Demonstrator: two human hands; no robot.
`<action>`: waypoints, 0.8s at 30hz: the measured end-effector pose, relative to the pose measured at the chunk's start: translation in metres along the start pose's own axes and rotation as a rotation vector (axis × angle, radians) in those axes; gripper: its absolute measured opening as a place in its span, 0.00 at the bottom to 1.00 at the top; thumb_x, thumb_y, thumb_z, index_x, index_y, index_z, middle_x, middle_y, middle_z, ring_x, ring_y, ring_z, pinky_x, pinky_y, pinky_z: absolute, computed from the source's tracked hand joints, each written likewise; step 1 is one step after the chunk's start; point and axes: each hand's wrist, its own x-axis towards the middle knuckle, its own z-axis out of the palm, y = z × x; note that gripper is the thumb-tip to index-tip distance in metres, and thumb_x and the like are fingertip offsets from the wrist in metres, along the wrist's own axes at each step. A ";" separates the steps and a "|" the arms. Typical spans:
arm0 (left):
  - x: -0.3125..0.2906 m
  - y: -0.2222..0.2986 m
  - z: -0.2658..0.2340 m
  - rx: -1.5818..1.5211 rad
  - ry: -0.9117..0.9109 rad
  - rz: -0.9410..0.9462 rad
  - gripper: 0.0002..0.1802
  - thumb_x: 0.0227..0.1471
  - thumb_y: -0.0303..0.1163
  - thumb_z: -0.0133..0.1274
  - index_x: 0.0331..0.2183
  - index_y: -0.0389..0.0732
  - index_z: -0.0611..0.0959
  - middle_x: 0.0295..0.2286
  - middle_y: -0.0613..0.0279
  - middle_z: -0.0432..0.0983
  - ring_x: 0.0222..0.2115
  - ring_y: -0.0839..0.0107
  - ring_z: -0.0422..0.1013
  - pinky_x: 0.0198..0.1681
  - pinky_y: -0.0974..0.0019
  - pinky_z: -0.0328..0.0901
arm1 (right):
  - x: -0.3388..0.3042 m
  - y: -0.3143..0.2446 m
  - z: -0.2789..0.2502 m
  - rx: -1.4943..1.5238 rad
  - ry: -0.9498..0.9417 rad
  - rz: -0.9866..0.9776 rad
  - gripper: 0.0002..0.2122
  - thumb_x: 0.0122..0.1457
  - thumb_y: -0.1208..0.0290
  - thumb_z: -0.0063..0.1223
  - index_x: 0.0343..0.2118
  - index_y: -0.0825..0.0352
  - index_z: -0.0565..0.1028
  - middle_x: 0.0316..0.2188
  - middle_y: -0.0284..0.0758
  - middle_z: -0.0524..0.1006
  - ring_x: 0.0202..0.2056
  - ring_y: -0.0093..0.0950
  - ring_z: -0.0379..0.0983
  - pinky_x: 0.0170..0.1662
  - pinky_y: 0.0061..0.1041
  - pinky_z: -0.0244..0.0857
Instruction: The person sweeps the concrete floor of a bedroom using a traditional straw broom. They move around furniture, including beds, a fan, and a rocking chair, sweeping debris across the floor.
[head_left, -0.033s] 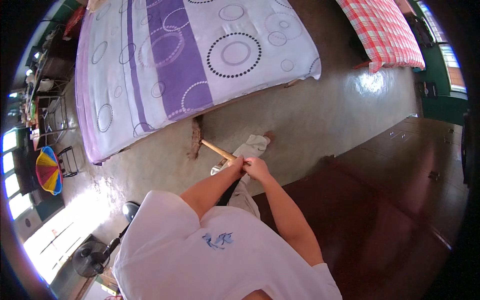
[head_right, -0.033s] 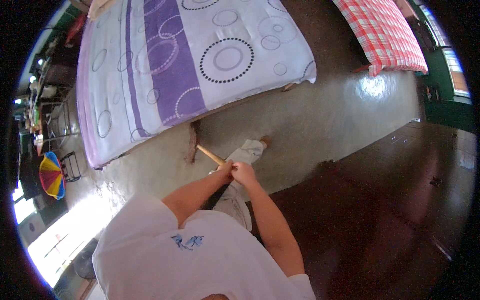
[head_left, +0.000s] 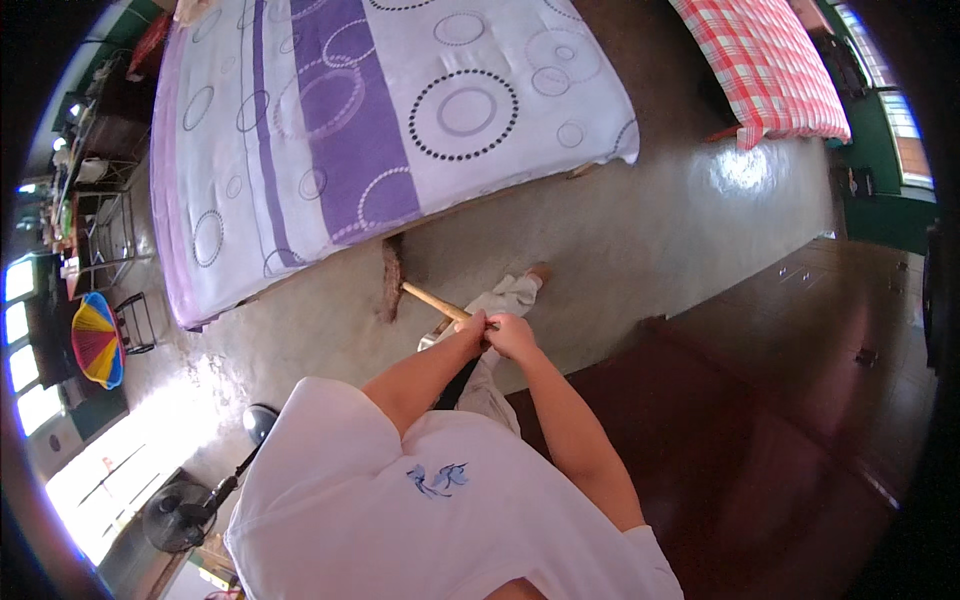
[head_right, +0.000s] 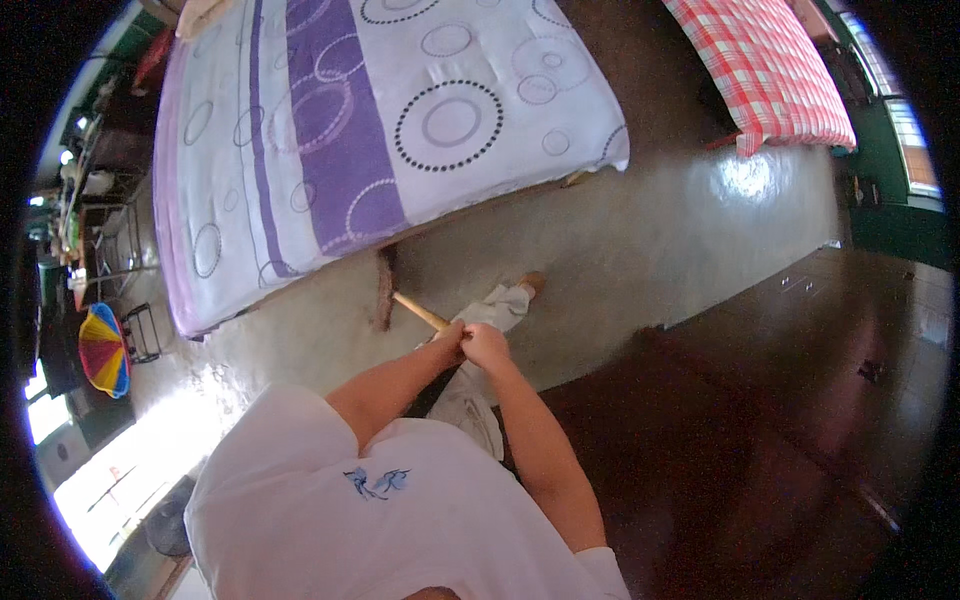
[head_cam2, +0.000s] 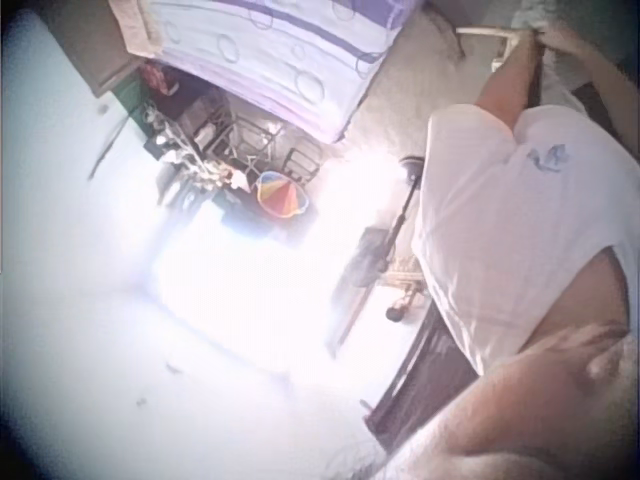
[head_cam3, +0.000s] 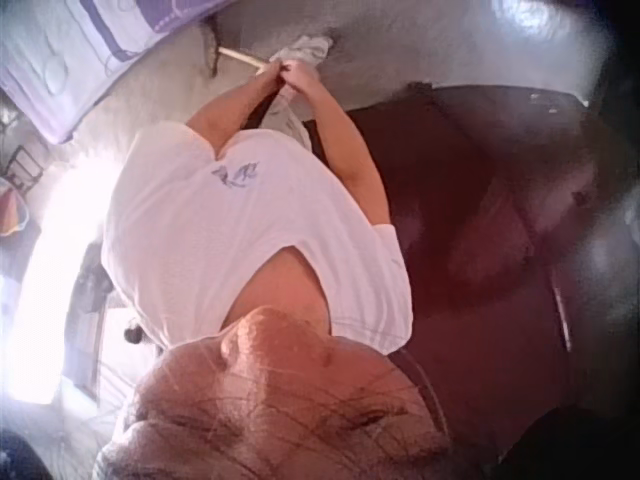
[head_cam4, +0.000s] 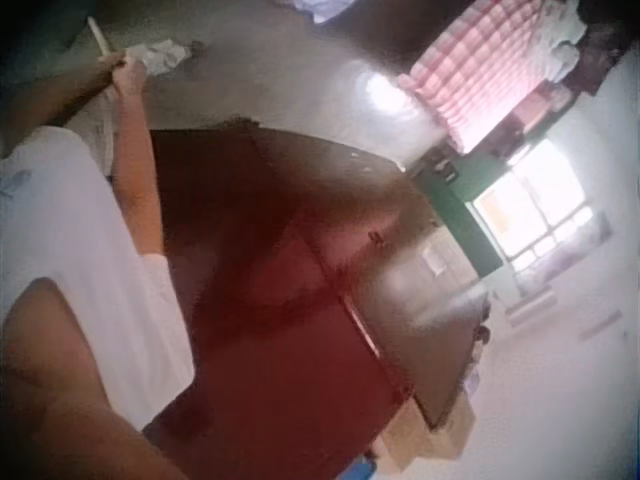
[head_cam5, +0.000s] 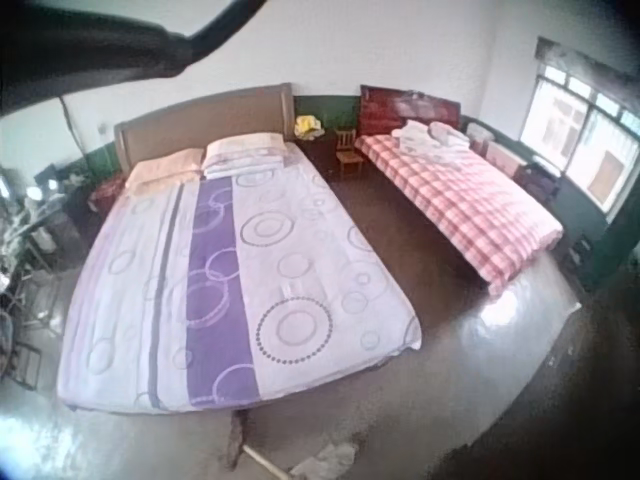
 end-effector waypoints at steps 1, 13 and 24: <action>0.004 0.002 0.020 -0.011 -0.015 -0.003 0.15 0.38 0.34 0.51 0.31 0.40 0.69 0.22 0.60 0.69 0.21 0.68 0.70 0.21 0.62 0.67 | 0.008 0.005 -0.020 -0.016 -0.013 0.014 0.13 0.43 0.64 0.50 0.32 0.62 0.75 0.28 0.41 0.75 0.32 0.36 0.71 0.35 0.31 0.65; -0.028 -0.015 0.309 0.075 -0.070 -0.002 0.27 0.35 0.39 0.52 0.38 0.35 0.65 0.29 0.55 0.69 0.24 0.64 0.70 0.21 0.60 0.66 | 0.039 0.097 -0.269 -0.180 0.074 0.020 0.12 0.44 0.65 0.50 0.33 0.62 0.75 0.29 0.42 0.75 0.34 0.39 0.71 0.36 0.32 0.64; -0.040 -0.012 0.404 0.041 0.232 0.034 0.27 0.39 0.38 0.51 0.40 0.34 0.63 0.28 0.54 0.71 0.22 0.65 0.70 0.17 0.65 0.66 | 0.095 0.178 -0.340 -0.090 -0.102 -0.090 0.13 0.44 0.66 0.49 0.35 0.62 0.74 0.29 0.43 0.74 0.34 0.39 0.71 0.37 0.32 0.64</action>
